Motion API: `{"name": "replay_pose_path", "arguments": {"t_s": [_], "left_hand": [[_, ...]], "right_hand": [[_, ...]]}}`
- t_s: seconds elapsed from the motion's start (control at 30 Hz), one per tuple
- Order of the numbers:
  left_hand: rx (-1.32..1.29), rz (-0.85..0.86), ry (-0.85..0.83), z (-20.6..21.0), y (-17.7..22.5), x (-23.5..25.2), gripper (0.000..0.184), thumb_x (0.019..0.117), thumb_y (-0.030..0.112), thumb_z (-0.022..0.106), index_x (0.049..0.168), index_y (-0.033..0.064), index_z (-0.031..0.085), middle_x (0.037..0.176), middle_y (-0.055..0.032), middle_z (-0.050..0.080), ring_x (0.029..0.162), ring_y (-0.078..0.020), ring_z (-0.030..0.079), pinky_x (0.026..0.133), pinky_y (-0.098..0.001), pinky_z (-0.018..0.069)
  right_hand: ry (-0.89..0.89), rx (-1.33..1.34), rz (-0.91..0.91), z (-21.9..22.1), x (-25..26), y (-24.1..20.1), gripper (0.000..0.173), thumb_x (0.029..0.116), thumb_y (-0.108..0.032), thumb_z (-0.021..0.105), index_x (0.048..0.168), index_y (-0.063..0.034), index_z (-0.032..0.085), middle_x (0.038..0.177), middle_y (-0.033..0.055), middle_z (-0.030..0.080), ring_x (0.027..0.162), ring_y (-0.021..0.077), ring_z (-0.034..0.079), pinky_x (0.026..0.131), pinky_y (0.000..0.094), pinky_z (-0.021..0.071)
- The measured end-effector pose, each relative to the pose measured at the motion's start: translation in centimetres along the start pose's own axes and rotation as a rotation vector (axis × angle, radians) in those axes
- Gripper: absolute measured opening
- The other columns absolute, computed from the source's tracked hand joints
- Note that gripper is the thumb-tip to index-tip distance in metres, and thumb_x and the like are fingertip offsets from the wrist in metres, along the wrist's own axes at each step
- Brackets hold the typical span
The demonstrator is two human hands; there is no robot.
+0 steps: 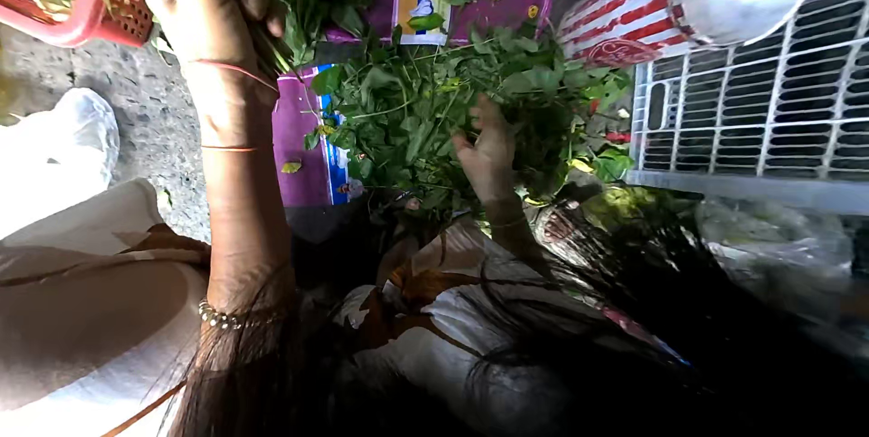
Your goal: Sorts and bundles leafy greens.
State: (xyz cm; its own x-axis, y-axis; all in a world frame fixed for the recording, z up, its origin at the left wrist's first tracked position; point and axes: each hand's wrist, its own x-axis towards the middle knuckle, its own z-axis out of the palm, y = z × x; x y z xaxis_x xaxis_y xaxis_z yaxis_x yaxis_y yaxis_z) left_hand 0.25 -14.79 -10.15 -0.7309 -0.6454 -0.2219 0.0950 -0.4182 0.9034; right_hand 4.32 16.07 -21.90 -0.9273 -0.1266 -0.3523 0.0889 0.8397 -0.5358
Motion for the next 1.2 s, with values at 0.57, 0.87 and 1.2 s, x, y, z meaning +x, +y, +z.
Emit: {"name": "replay_pose_path", "arguments": {"t_s": [0.57,0.87,1.2], "left_hand": [[0.048,0.056,-0.119,-0.7,1.8,0.8,0.025,0.1127,0.015,0.037,0.107,0.0047,0.059,0.068,-0.0004,0.061,0.054,-0.0101,0.062,0.052,-0.0235,0.0585],[0.519,-0.091,-0.349,-1.1,-1.4,-0.2,0.018,0.1092,0.014,0.047,0.113,0.0020,0.060,0.087,-0.0005,0.075,0.078,-0.0123,0.074,0.075,-0.0300,0.0635],[1.265,-0.072,-0.848,1.0,-4.2,-4.5,0.029,0.1076,0.021,0.054,0.122,-0.0025,0.062,0.085,-0.0222,0.065,0.073,-0.0375,0.064,0.069,-0.0571,0.0531]], "right_hand": [[-0.123,-0.299,-0.428,2.5,1.1,-5.5,0.015,0.0991,-0.011,0.063,0.109,-0.0048,0.073,0.110,0.0180,0.067,0.094,0.0391,0.069,0.070,0.0561,0.0585],[-0.020,-0.301,-0.674,1.9,4.9,-8.7,0.020,0.1015,-0.011,0.058,0.109,-0.0082,0.076,0.098,0.0159,0.069,0.100,0.0397,0.065,0.070,0.0504,0.0560],[-0.281,-0.081,-0.518,-5.8,4.8,-10.5,0.031,0.0868,-0.026,0.082,0.112,-0.0112,0.073,0.091,0.0100,0.073,0.094,0.0341,0.068,0.085,0.0598,0.0518]]}}
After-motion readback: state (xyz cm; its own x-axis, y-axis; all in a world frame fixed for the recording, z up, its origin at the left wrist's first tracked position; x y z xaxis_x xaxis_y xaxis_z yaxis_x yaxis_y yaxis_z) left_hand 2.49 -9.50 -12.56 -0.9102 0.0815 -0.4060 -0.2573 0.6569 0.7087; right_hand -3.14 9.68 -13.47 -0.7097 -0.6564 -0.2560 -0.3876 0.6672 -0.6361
